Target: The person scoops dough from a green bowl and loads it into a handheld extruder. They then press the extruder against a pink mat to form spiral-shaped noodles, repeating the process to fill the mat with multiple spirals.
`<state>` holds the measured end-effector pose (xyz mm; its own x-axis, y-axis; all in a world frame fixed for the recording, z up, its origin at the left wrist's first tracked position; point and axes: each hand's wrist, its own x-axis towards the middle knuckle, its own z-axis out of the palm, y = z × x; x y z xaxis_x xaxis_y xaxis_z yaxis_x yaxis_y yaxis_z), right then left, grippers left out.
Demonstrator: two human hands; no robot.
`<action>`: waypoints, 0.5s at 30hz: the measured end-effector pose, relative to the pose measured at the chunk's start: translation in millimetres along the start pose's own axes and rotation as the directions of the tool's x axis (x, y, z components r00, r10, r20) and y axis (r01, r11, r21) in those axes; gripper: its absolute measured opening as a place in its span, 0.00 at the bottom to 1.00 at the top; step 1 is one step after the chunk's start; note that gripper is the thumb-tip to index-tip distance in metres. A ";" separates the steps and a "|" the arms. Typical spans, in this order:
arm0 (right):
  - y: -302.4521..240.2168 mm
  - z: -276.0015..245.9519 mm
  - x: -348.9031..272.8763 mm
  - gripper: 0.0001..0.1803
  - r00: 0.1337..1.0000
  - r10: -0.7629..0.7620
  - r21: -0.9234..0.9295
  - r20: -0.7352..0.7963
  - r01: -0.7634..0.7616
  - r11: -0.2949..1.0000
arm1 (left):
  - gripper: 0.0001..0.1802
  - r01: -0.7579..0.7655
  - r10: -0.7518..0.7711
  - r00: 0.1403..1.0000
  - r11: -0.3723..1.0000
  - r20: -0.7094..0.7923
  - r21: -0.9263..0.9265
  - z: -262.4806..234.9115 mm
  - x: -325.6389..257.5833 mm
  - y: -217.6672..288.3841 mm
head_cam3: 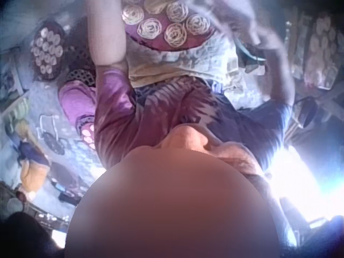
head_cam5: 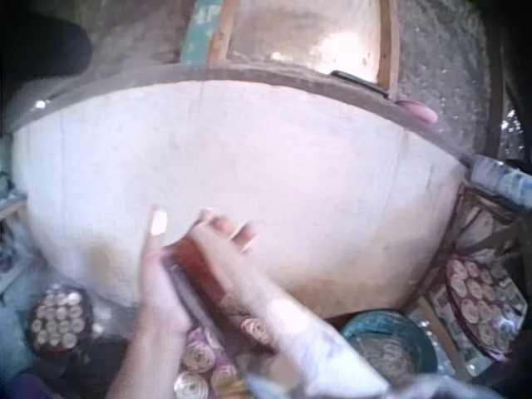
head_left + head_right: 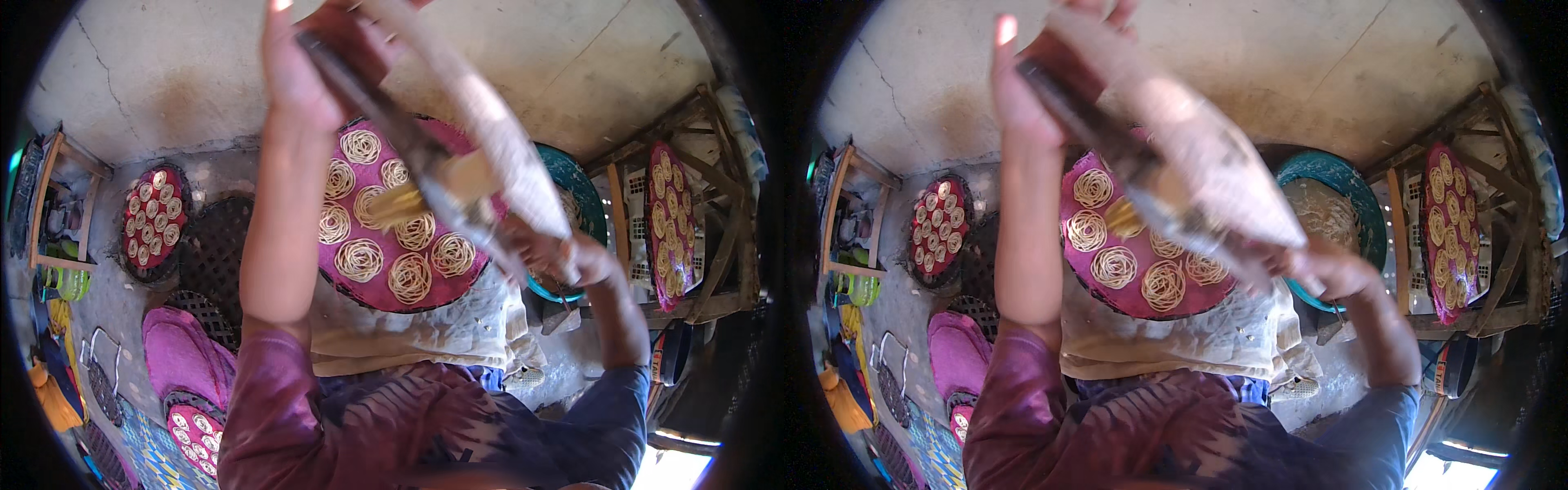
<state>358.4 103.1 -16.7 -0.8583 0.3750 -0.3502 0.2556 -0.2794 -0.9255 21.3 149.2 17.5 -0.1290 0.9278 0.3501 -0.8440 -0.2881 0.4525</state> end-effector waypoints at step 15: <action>-23.4 -54.6 23.8 0.38 0.842 0.308 -0.092 -0.443 -0.385 0.918 | 0.36 0.149 -0.092 0.987 0.823 0.130 -0.548 -132.5 50.9 -140.1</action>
<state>356.3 166.8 -11.3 -0.4471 0.6207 -0.6441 0.6058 -0.3197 -0.7286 64.0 268.2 -136.7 0.0180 0.9118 0.4103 -0.9992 0.0308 -0.0244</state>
